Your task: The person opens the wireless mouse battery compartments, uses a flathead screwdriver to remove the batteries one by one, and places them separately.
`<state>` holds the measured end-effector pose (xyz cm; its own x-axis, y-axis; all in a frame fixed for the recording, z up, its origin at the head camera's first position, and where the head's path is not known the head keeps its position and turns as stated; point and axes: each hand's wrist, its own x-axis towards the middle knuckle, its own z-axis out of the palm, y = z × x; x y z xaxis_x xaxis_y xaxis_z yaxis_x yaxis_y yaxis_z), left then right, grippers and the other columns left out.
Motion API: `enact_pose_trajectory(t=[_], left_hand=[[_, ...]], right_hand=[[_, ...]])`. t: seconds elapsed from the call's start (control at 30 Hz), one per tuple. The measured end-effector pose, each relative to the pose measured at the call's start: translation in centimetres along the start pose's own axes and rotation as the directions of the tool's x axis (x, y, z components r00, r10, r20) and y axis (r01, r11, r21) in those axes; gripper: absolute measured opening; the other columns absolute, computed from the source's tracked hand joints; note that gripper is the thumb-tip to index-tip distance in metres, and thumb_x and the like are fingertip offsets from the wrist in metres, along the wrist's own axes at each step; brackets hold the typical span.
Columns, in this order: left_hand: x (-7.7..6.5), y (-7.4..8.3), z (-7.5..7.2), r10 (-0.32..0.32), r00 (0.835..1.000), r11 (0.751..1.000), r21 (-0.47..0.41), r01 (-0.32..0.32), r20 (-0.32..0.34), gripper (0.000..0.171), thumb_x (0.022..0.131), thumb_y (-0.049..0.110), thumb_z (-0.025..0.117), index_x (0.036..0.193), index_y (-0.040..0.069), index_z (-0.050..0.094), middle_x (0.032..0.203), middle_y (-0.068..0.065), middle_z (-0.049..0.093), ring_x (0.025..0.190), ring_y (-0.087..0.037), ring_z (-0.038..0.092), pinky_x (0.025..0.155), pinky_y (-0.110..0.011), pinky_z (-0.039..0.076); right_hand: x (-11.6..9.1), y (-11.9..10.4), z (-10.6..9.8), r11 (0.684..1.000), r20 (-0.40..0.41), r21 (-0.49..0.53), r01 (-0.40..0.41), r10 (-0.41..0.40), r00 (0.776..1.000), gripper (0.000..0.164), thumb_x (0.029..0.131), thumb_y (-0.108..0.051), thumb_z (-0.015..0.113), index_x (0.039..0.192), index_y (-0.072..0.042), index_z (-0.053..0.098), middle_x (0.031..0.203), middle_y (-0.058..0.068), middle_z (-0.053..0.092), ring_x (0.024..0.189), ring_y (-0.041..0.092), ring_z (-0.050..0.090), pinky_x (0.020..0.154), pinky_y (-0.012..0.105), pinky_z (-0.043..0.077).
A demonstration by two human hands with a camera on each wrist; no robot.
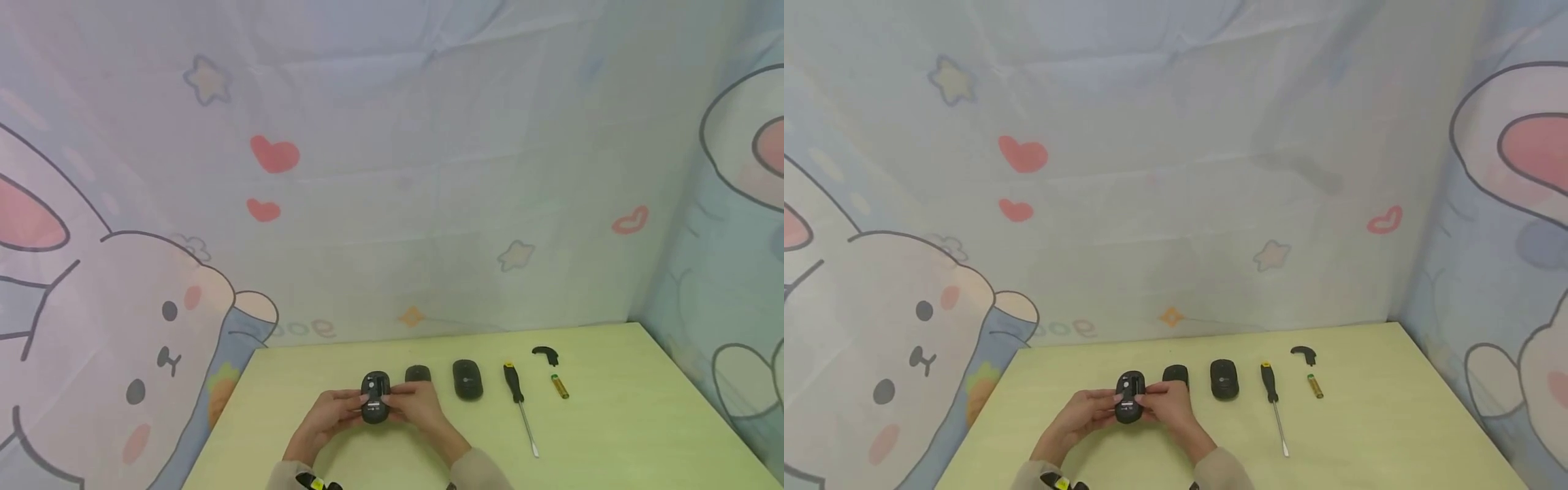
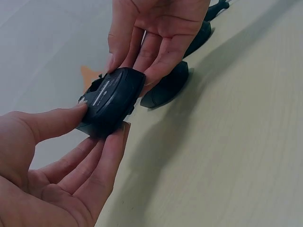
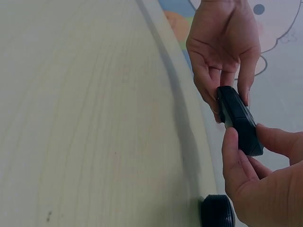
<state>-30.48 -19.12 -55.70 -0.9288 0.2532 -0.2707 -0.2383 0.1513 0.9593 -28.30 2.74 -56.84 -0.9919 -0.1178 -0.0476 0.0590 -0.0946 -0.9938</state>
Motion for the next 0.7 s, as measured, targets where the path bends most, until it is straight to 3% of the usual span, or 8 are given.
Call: enact_pose_trajectory(t=[0.37,0.7], left_hand=[[1.2,0.4,-1.5,-0.022,0.999,0.999,0.032,0.023,-0.039,0.055,0.098,0.017,0.074,0.137,-0.018,0.056,0.110,-0.015,0.079,0.092,-0.017,0.078,0.088,-0.033,0.068],[2.2,-0.1,-1.9,-0.059,0.992,0.998,0.029,0.062,-0.111,0.053,0.098,0.013,0.074,0.137,-0.018,0.056,0.109,-0.016,0.079,0.090,-0.016,0.077,0.087,-0.034,0.068]], right_hand=[[1.4,-0.2,1.8,0.999,-0.048,-0.038,-0.013,0.012,0.999,0.031,0.091,-0.002,0.076,0.115,0.016,0.070,0.108,0.027,0.074,0.084,0.024,0.079,0.078,0.036,0.069],[3.1,1.2,2.9,0.993,-0.087,-0.098,-0.060,0.051,0.995,0.030,0.092,0.000,0.074,0.116,0.017,0.068,0.108,0.027,0.073,0.078,0.017,0.076,0.073,0.032,0.069]])
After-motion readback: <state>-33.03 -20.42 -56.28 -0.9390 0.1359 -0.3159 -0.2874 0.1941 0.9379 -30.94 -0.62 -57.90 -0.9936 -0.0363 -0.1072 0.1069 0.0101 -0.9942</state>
